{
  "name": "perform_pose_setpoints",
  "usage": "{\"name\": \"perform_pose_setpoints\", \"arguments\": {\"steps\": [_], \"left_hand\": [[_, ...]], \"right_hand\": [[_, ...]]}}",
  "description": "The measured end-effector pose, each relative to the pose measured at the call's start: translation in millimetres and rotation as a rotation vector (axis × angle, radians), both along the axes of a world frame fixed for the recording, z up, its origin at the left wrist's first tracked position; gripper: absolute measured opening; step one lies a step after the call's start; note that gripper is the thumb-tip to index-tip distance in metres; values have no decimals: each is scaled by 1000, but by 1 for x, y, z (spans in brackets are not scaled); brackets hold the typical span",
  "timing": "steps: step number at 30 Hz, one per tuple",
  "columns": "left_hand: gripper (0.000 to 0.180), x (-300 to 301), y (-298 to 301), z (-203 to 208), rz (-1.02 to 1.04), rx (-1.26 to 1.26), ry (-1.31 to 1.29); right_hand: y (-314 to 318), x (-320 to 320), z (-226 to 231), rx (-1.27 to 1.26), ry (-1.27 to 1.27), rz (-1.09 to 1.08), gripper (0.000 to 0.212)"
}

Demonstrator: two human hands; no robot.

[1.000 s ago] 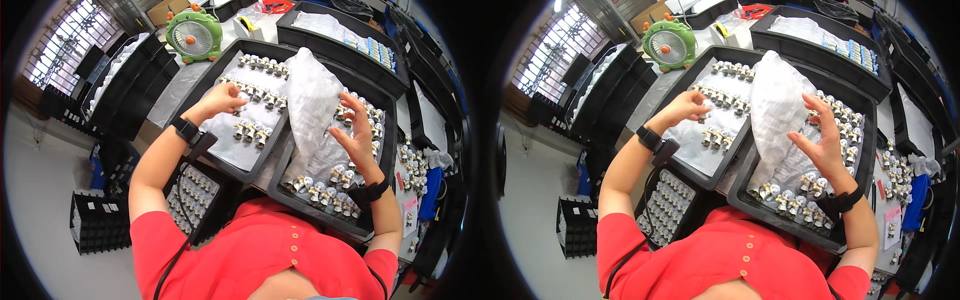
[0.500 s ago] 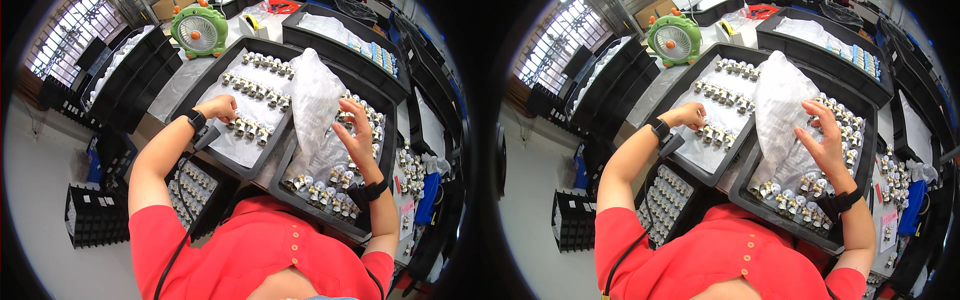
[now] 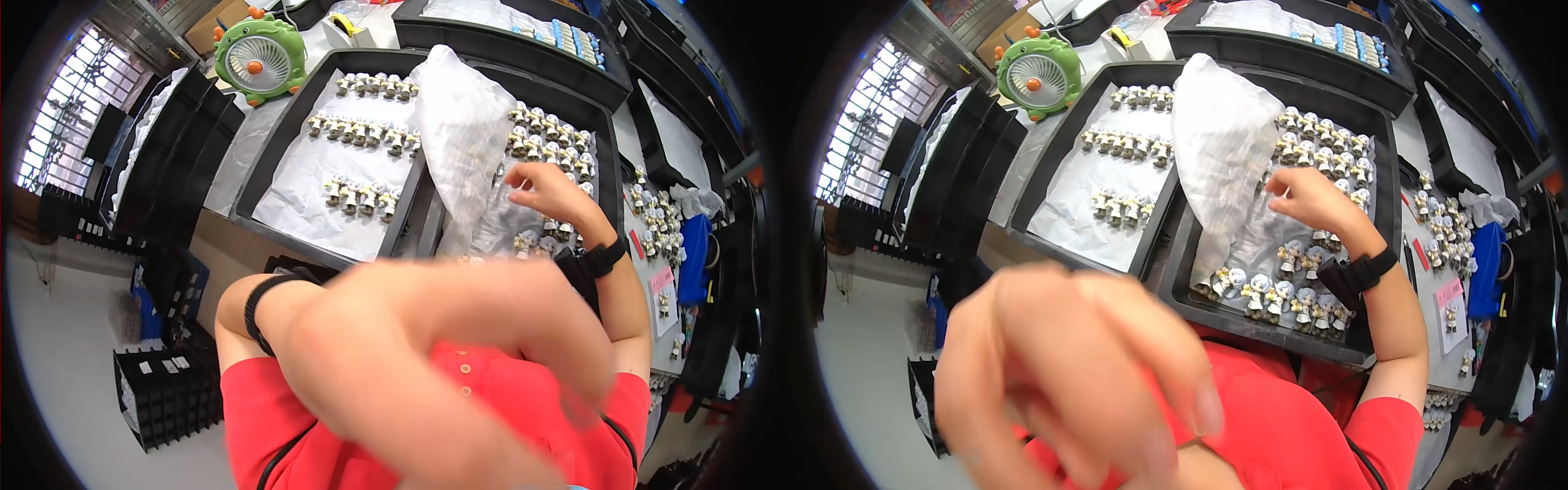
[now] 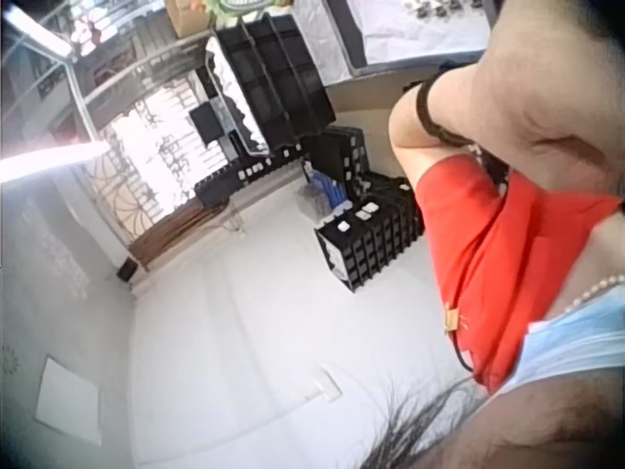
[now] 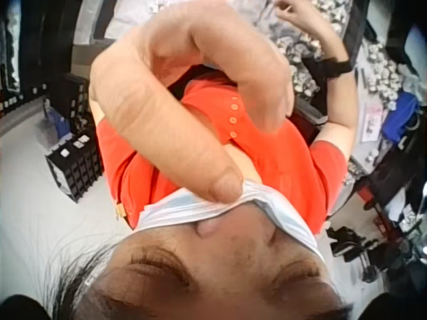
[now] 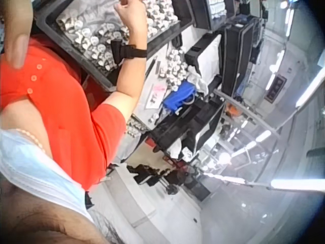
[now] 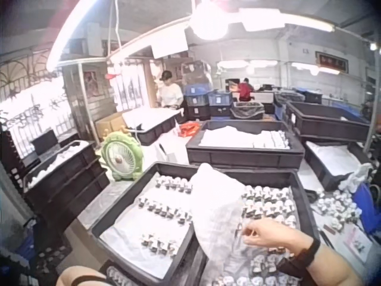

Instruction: The person picks up small cylindrical components from a tray and uses a small tool to manipulate or adjust them. They handle the items one at a time, rotating them in their hands and placing them back into the tray. The task involves repetitive assembly or inspection of these small parts.

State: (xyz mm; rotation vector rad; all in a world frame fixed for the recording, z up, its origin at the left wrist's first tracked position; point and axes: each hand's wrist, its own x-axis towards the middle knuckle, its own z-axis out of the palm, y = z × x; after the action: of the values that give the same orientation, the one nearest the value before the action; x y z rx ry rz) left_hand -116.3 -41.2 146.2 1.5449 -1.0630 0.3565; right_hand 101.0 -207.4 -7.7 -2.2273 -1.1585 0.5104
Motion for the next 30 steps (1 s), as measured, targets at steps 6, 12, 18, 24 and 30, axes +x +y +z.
{"name": "perform_pose_setpoints", "arguments": {"steps": [6, 12, 18, 24, 30], "left_hand": [[10, -1, -20, -10, -80, -63, -94], [10, -7, -18, -1, -81, -71, -139], [11, -2, -12, -1, -57, -169, -98], [16, 64, 2, -42, 202, -326, 429], [38, 108, 20, -135, 436, -326, 917]], "right_hand": [[-12, 7, 1, -233, -203, -56, 31], [-20, 20, -14, -404, -319, -75, 42], [-16, 20, -39, -556, -375, 4, 34], [-31, 38, -49, -77, -113, -35, 35], [9, -13, 27, 448, 98, -91, 55]]}}
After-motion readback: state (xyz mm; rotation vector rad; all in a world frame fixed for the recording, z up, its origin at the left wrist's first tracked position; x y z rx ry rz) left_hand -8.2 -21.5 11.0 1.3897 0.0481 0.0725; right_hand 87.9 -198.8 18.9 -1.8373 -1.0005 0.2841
